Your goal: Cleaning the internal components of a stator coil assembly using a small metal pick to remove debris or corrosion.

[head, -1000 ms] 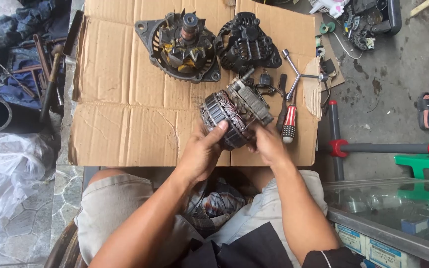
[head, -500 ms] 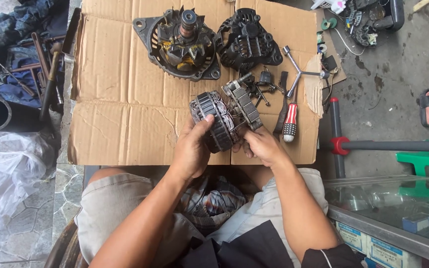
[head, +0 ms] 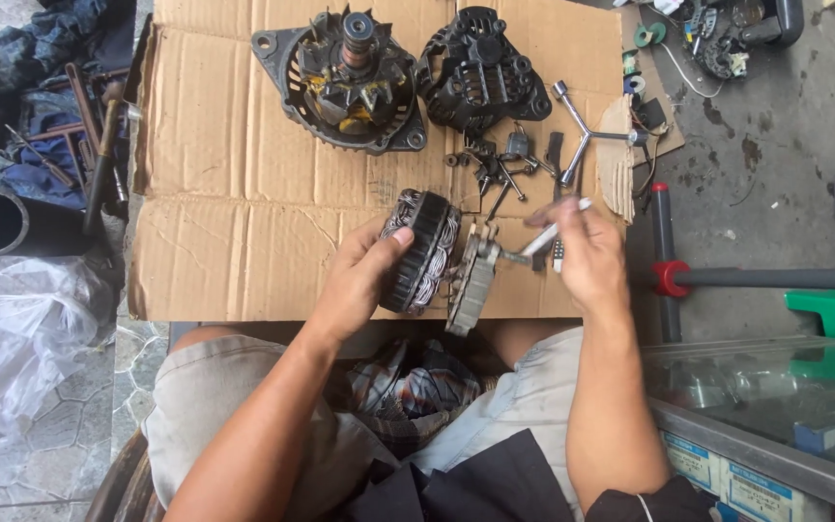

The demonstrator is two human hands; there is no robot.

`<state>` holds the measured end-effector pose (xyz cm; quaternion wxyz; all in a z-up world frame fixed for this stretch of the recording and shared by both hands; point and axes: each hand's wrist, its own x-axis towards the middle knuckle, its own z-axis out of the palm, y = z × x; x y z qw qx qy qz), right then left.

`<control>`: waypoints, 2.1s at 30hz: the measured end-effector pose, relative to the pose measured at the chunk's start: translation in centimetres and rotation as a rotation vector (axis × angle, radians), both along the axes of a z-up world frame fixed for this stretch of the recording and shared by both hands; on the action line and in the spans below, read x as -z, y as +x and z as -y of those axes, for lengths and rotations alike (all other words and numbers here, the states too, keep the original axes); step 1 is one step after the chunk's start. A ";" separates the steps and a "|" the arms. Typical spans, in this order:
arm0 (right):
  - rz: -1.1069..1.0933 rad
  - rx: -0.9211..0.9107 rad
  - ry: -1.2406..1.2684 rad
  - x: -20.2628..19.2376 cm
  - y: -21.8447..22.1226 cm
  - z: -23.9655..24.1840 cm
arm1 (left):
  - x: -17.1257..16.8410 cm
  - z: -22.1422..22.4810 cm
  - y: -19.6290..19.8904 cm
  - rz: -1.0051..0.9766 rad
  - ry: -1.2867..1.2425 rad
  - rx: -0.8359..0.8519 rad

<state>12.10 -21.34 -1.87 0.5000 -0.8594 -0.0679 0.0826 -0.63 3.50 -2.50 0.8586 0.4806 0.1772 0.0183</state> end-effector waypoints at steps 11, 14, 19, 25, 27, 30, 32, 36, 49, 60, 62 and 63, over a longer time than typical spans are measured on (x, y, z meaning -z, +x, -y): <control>-0.033 -0.056 0.888 -1.7 -3.7 -2.0 | 0.6 0.3 0.6 0.031 0.165 0.127; 0.011 -0.129 0.869 -1.7 -4.7 -2.7 | 0.4 0.1 1.4 0.051 0.251 0.165; 0.575 -0.278 0.419 -3.0 -5.5 -4.2 | -0.2 -0.3 1.9 0.047 0.327 0.204; 0.732 -0.410 0.275 -4.3 -5.5 -5.4 | -0.9 -0.6 2.1 0.046 0.379 0.217; 0.741 -0.422 0.263 -4.1 -5.6 -5.3 | -1.2 -0.7 2.1 0.045 0.400 0.212; 0.771 -0.441 0.231 -4.5 -5.8 -5.7 | 0.8 -0.6 2.5 0.046 0.422 0.227; 0.777 -0.448 0.218 -4.4 -6.3 -5.9 | 0.9 -0.7 2.5 0.047 0.419 0.233; 0.789 -0.460 0.199 -4.2 -6.5 -5.9 | 0.1 -1.0 2.4 0.051 0.414 0.238; 0.724 -0.467 0.271 -3.1 -6.0 -5.4 | 0.0 -1.2 2.6 0.061 0.428 0.256; 0.718 -0.432 0.244 -1.8 -5.5 -4.4 | 0.3 -1.2 2.6 0.068 0.424 0.251; 0.713 -0.439 0.257 -2.1 -6.0 -4.9 | 0.0 -1.2 2.7 0.067 0.427 0.253; 0.705 -0.448 0.271 -2.3 -6.3 -5.2 | -0.1 -1.3 2.6 0.064 0.430 0.254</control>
